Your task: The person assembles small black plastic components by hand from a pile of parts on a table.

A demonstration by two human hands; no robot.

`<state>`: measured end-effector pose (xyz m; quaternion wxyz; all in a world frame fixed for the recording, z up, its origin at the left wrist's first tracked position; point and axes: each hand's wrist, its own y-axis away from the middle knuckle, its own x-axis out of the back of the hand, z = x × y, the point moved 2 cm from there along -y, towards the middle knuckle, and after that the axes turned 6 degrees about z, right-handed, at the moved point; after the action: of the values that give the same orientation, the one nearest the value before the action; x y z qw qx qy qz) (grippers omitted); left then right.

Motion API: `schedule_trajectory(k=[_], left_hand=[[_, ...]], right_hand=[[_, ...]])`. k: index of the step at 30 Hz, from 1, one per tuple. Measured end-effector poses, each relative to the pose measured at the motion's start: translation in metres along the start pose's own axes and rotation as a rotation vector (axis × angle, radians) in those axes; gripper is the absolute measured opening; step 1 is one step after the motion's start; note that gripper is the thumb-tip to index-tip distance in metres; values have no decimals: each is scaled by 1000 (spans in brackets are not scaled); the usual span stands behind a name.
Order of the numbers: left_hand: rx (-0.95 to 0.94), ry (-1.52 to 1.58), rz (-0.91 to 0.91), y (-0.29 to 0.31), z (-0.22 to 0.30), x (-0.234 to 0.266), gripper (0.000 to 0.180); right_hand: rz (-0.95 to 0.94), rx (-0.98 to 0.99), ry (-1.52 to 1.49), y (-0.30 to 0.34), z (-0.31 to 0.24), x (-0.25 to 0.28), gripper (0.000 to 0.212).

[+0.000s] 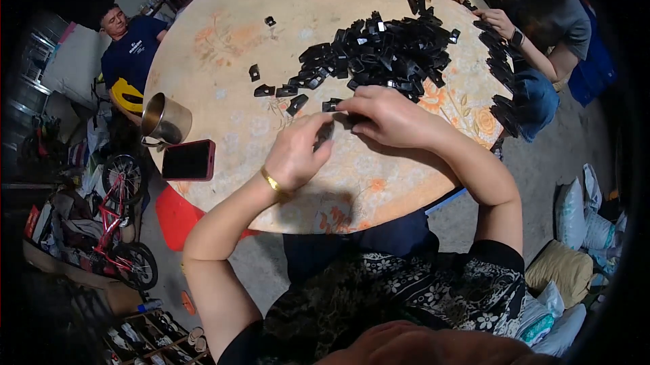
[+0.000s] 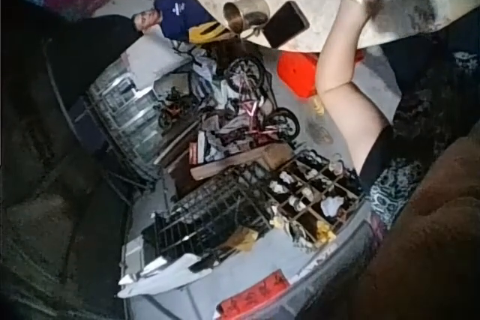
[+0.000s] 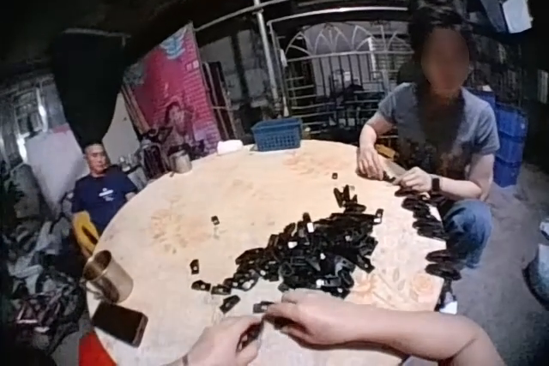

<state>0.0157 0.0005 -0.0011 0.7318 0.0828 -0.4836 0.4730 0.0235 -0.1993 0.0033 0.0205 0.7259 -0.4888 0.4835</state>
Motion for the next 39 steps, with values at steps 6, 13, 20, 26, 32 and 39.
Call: schedule_trajectory(k=[6,13,20,26,32,39], left_hand=[[688,715,-334,-12,-7,-2,37],[-134,-25,3,-5,-5,-3,23],[-38,37,97,0,-6,-7,24],[58,109,1,2,-8,0,17],[-93,136,46,2,-4,-7,19],[184,-18,-324,-94,-13,22,34]], right_hand=[[-49,-46,-108,6,2,6,29],[-87,-33,281,7,-13,17,20],[-46,-13,115,7,-17,8,24],[-86,-6,181,6,-14,4,22],[-121,107,107,1,-17,-6,24],[83,-24,465,5,4,29,38]])
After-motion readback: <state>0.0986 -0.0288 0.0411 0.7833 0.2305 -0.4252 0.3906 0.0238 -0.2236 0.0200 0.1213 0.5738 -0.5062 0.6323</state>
